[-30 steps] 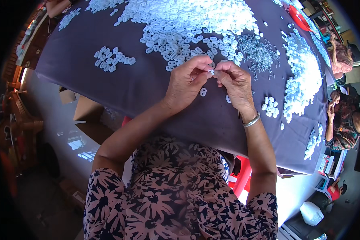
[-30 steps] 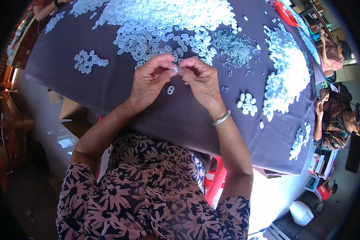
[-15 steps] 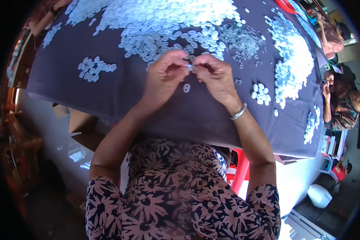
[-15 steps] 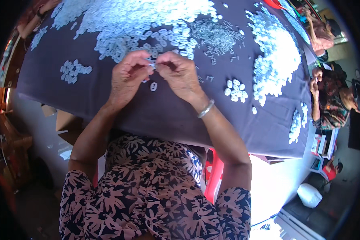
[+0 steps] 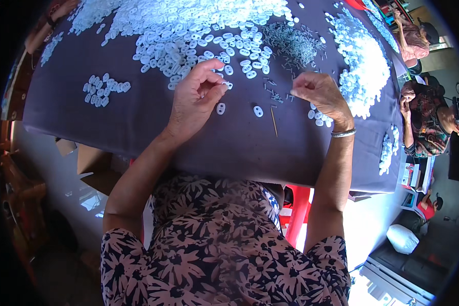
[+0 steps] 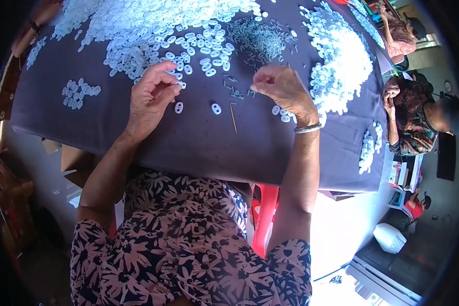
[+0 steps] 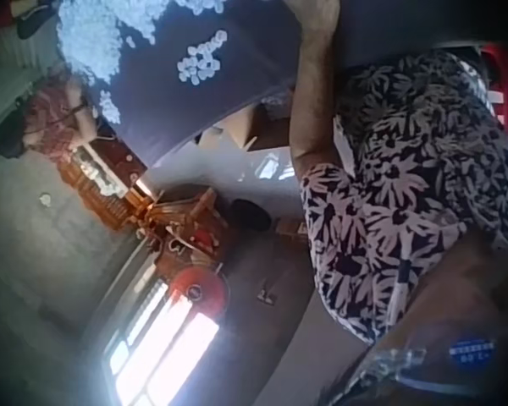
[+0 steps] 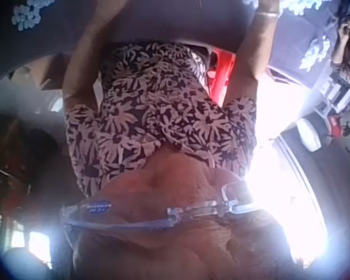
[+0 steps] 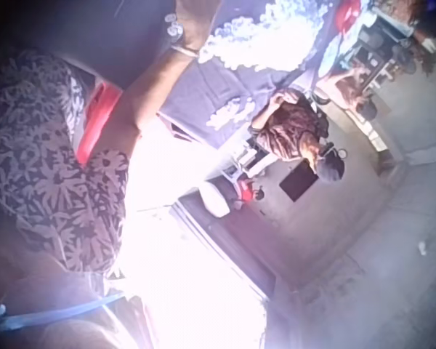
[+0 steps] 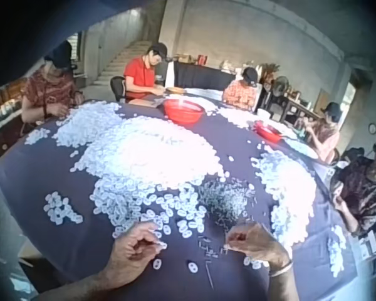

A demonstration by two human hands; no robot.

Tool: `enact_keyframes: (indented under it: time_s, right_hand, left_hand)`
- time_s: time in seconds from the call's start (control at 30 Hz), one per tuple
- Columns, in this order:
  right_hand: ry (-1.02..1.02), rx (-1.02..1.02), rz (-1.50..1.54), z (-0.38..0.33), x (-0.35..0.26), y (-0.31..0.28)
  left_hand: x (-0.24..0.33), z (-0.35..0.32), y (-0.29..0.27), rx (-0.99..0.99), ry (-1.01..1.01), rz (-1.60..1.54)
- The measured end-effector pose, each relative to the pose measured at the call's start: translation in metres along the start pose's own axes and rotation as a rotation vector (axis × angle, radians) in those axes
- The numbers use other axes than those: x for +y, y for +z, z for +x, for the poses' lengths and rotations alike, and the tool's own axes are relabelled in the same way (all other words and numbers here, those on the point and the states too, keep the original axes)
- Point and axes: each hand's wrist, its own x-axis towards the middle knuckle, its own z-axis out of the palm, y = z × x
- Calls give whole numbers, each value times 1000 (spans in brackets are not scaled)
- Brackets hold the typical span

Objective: The person assembles plastic toggle pieces by inserting small metal pins into them by hand, then sorts and gathers additional plastic pieces across the table.

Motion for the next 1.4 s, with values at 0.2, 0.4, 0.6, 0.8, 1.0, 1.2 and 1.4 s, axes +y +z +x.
enact_keyframes:
  time_s: [0.2, 0.4, 0.6, 0.8, 1.0, 1.2, 1.4]
  right_hand:
    - [38, 10, -47, -2, -4, 15]
    - [67, 58, -124, 1, -10, 20]
    - [115, 66, -194, -4, -16, 20]
    - [144, 37, -214, -4, -15, 21]
    - [60, 134, -95, 4, -6, 30]
    - [-115, 109, 294, 24, -33, 54]
    - [-177, 17, 469, 36, -57, 71]
  left_hand:
    - [-3, -1, 4, -11, 28, -23]
    - [-1, 0, 3, -16, 81, 33]
    - [2, -2, 4, 15, 93, 31]
    - [-2, -4, 4, 51, 112, 24]
    - [0, -1, 3, 17, 54, 15]
    - [1, 0, 3, -15, 40, 29]
    - [2, -1, 4, -17, 32, 40]
